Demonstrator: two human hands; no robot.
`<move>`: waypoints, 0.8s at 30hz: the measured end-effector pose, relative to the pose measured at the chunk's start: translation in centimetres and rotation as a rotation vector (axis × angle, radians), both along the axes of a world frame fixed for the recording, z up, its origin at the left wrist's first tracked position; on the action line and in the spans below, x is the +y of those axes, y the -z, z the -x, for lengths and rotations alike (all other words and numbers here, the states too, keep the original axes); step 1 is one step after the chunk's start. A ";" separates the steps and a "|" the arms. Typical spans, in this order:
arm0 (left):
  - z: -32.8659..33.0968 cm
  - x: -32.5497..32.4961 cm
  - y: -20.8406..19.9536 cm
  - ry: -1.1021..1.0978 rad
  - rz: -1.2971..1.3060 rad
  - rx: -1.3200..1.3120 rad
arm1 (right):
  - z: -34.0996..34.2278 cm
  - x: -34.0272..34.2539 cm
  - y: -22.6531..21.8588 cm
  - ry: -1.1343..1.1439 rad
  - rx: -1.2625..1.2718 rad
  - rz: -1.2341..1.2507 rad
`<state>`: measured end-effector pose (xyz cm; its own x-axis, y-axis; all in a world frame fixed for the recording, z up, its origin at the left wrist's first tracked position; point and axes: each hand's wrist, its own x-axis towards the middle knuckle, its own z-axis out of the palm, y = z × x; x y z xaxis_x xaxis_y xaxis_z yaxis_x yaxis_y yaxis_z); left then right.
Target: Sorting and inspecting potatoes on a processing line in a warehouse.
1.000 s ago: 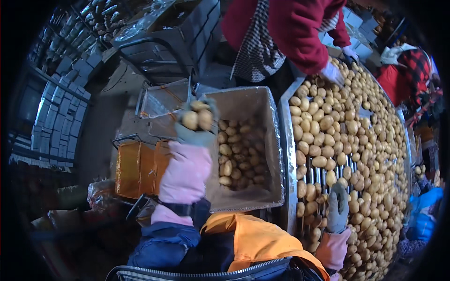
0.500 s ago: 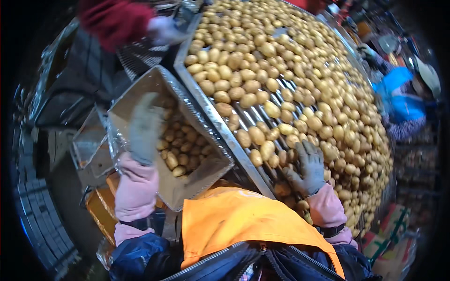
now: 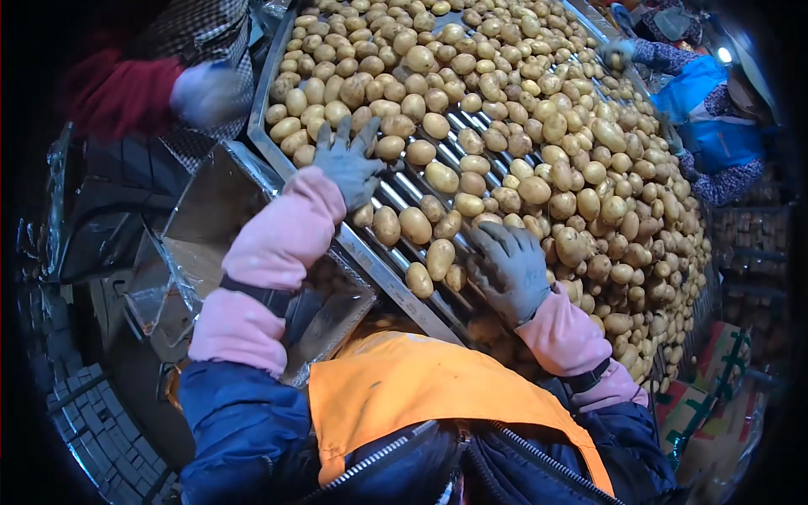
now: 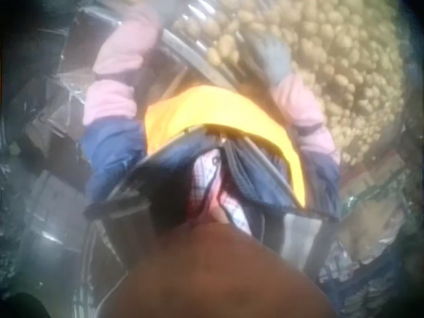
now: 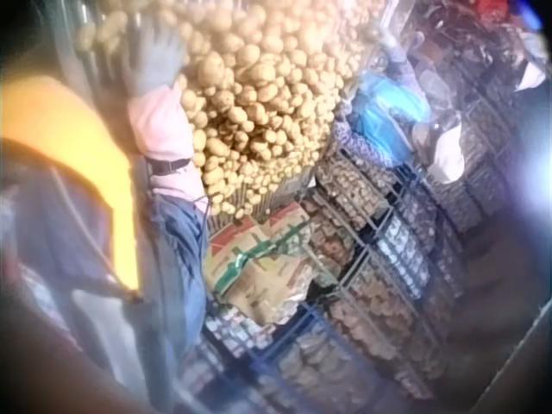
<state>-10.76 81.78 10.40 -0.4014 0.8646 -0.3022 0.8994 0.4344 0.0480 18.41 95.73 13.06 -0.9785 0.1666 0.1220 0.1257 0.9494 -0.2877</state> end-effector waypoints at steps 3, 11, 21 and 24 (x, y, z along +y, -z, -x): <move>4.5 0.5 2.8 0.025 -0.049 0.125 | 3.2 -0.1 0.0 -0.068 0.091 0.015; 6.4 -0.2 2.4 -0.022 -0.464 -0.115 | 8.2 -4.0 0.1 -0.277 0.032 -0.029; -17.9 -3.8 0.7 0.405 -0.573 -0.311 | -6.9 1.3 -2.4 0.337 -0.252 -0.192; -15.0 -1.5 0.7 0.398 -0.484 -0.297 | -5.4 0.4 0.4 0.385 -0.241 -0.310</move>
<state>4.26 80.30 9.71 0.0145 0.9941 0.1071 0.9049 -0.0586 0.4216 23.79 96.08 12.65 -0.8603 0.5098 0.0021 0.5083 0.8576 0.0786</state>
